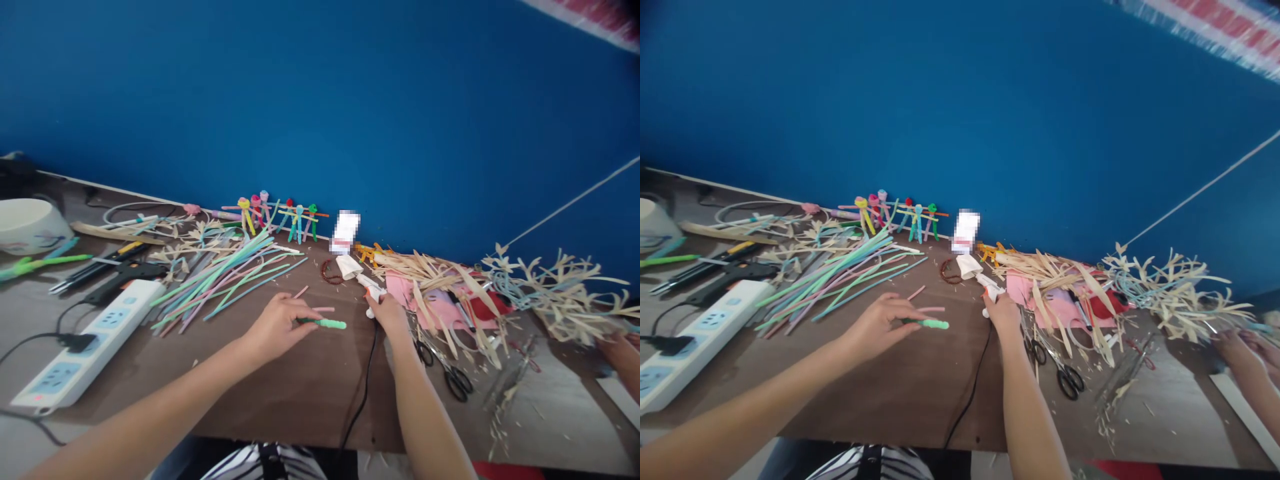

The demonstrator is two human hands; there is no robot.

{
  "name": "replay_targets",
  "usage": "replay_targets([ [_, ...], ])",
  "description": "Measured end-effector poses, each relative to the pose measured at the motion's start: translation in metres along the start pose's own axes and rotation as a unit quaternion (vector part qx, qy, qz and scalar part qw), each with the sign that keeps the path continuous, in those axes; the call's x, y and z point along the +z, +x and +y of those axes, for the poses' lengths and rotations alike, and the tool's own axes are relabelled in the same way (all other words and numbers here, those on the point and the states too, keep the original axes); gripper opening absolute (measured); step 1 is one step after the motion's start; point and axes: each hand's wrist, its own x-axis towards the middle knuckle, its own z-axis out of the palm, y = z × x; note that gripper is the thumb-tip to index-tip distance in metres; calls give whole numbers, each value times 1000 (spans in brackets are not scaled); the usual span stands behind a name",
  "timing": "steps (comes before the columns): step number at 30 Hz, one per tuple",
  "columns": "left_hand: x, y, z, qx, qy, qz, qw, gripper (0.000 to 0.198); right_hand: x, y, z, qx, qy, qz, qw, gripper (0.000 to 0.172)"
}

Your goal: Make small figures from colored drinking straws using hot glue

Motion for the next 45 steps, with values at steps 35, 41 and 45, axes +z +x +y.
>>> replay_targets([
  [35, -6, -15, -6, 156, 268, 18, 951, 20, -43, -123, -9, -231, 223, 13, 947, 23],
  [41, -8, -16, -7, 119, 224, 41, 966, 17, -32, -95, 7, -133, 354, -28, 925, 32],
  [45, -17, -25, -12, 18, 137, 121, 983, 16, -12, -55, 21, -25, 261, 31, 965, 38],
])
